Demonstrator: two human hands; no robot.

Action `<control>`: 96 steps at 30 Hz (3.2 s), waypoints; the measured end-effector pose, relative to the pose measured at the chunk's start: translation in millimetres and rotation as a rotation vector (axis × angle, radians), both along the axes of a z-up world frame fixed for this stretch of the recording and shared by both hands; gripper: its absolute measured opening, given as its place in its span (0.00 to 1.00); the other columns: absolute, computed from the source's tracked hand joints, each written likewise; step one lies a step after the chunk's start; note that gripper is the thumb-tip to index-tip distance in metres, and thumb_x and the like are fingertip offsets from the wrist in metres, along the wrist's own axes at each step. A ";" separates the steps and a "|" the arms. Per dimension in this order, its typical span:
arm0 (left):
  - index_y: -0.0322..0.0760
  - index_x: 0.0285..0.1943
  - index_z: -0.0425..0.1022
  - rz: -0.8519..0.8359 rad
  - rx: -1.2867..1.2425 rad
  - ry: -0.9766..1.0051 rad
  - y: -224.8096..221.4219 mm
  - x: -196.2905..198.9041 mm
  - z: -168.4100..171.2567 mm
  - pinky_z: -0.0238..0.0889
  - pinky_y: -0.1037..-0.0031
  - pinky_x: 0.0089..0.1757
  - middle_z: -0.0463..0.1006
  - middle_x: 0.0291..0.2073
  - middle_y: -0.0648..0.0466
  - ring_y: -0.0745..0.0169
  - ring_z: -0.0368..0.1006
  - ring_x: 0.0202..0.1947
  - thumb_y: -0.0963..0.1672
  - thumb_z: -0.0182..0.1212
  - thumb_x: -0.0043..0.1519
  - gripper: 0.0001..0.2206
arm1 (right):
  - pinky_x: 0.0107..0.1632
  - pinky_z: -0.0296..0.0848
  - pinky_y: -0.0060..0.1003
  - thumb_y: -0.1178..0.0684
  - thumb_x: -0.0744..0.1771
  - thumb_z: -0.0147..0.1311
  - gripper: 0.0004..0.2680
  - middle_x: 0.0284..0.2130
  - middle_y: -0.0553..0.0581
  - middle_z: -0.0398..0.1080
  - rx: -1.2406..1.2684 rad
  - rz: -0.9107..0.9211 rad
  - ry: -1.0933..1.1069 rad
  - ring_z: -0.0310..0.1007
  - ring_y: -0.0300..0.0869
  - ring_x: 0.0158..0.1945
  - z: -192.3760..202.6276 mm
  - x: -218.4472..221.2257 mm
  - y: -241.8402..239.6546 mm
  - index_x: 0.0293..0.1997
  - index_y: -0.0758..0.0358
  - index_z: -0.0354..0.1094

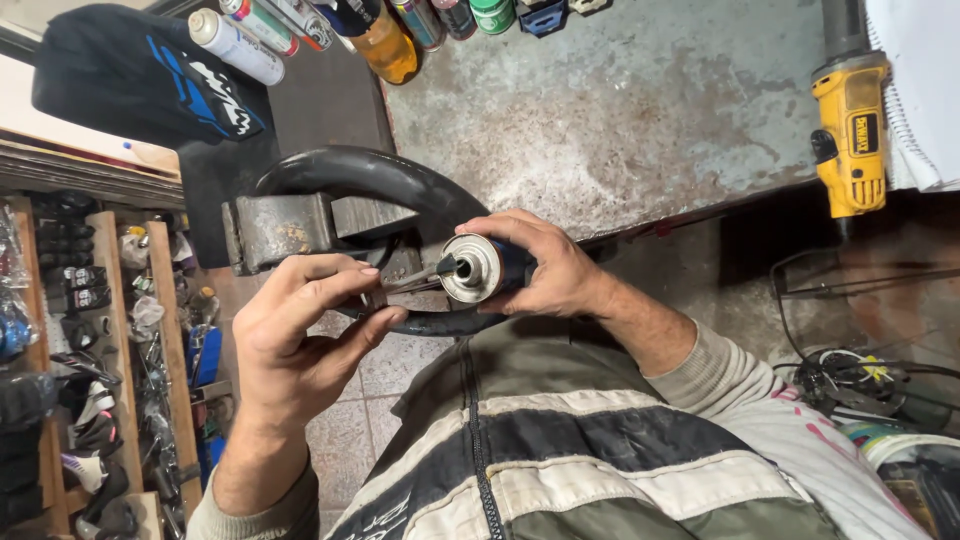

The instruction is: The person applies cement from a can onto a puncture spot on a motorcycle inner tube held in a bench vise and presses a patch with a small tool. They then carry a spoked wheel, seat the tire onto the rim by hand while sitting on the floor, and press the wheel into place.

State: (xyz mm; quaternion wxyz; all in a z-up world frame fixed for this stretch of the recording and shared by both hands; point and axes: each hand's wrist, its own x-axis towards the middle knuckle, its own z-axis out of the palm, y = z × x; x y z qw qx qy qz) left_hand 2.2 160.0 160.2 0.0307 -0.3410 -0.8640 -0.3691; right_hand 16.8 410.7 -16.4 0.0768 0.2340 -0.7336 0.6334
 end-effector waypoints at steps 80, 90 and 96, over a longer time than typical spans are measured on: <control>0.30 0.54 0.77 0.262 0.934 -1.017 -76.2 9.2 -171.1 0.77 0.70 0.37 0.80 0.41 0.47 0.61 0.79 0.35 0.36 0.70 0.59 0.15 | 0.64 0.67 0.47 0.50 0.59 0.75 0.36 0.62 0.69 0.66 0.479 -0.707 -0.304 0.67 0.57 0.65 -169.4 -17.1 109.7 0.73 0.64 0.53; 0.30 0.55 0.77 0.077 1.093 -1.047 -168.1 -36.7 -194.6 0.77 0.68 0.43 0.77 0.51 0.45 0.58 0.79 0.43 0.34 0.67 0.60 0.15 | 0.72 0.56 0.54 0.39 0.58 0.75 0.44 0.69 0.76 0.55 0.604 -0.510 -0.212 0.54 0.63 0.73 -78.1 -36.9 -82.7 0.75 0.71 0.45; 0.27 0.56 0.76 0.037 1.048 -1.178 -205.2 -61.9 -209.6 0.76 0.69 0.46 0.79 0.48 0.43 0.58 0.80 0.43 0.32 0.66 0.60 0.15 | 0.64 0.71 0.47 0.45 0.62 0.72 0.38 0.64 0.72 0.66 0.683 -0.695 -0.295 0.70 0.62 0.64 -90.4 -52.1 -94.6 0.77 0.64 0.47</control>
